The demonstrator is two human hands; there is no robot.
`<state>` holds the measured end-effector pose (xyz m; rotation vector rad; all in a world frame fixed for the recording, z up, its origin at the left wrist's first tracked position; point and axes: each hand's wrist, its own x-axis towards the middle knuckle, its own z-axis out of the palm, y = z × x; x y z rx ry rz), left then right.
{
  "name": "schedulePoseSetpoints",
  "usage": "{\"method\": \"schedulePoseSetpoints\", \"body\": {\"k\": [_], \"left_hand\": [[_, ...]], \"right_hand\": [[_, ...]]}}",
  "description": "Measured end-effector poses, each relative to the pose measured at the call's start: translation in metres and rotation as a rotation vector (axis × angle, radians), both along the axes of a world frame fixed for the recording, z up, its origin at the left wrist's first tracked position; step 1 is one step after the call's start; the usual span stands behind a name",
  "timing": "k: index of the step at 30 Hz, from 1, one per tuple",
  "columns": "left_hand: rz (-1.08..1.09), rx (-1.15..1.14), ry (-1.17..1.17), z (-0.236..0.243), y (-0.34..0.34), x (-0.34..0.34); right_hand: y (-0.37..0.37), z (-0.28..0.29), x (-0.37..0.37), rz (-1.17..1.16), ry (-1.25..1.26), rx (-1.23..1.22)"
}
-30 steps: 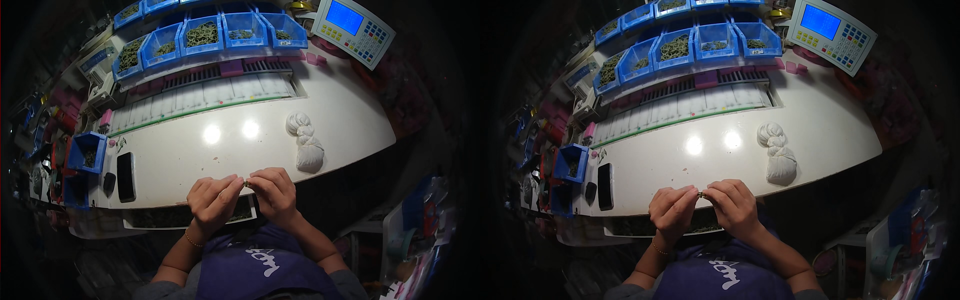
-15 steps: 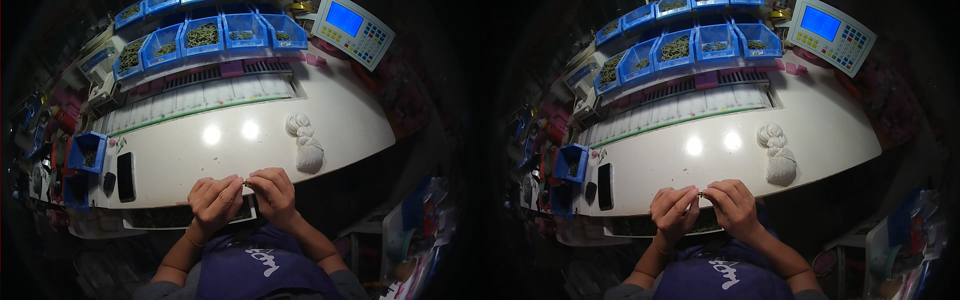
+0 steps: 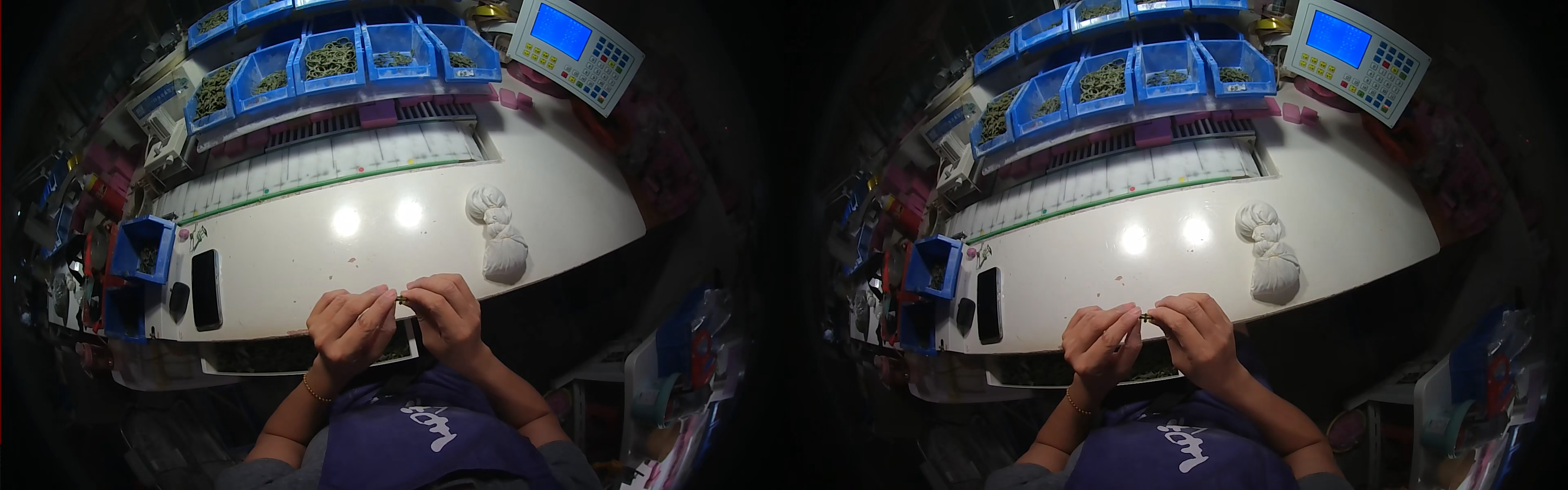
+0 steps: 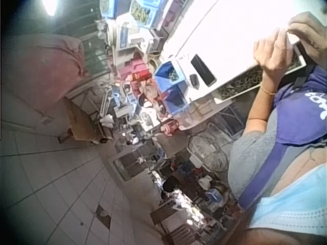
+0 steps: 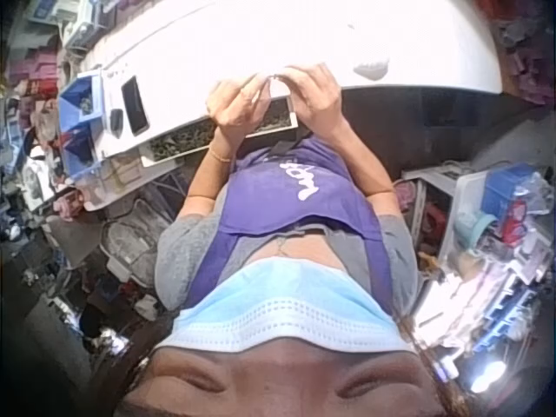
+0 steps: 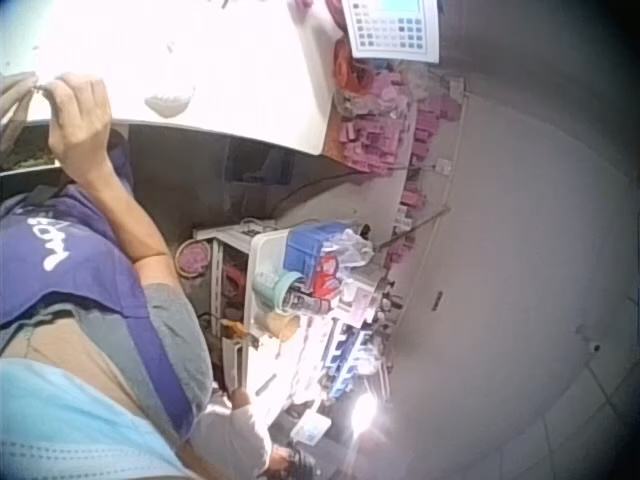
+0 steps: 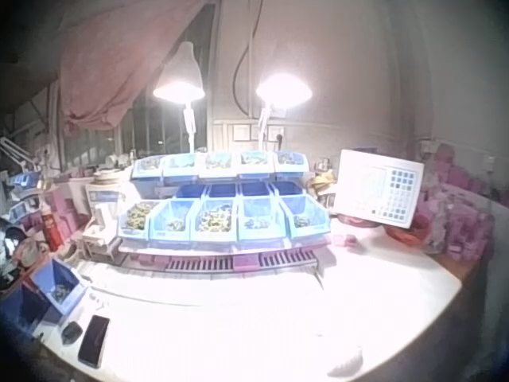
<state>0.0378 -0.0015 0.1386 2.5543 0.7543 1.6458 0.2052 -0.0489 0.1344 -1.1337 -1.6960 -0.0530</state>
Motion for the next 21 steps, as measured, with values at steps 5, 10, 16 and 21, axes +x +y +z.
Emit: {"method": "schedulePoseSetpoints", "body": {"k": [5, 10, 16, 21], "left_hand": [[-0.003, -0.005, -0.003, -0.0007, 0.0000, 0.0002], [0.002, -0.013, -0.001, 0.0000, -0.0009, -0.0003], [-0.002, -0.009, -0.002, -0.0015, -0.0002, 0.0000], [0.002, -0.013, -0.004, -0.0029, -0.0002, -0.0008]], "right_hand": [[-0.0002, -0.0013, 0.0004, -0.003, 0.000, 0.000], [-0.0007, -0.0006, 0.0004, -0.001, 0.000, -0.007], [-0.0009, -0.0031, 0.0011, -0.003, -0.018, -0.003], [-0.0010, -0.0035, 0.0007, -0.002, -0.025, -0.001]]}}
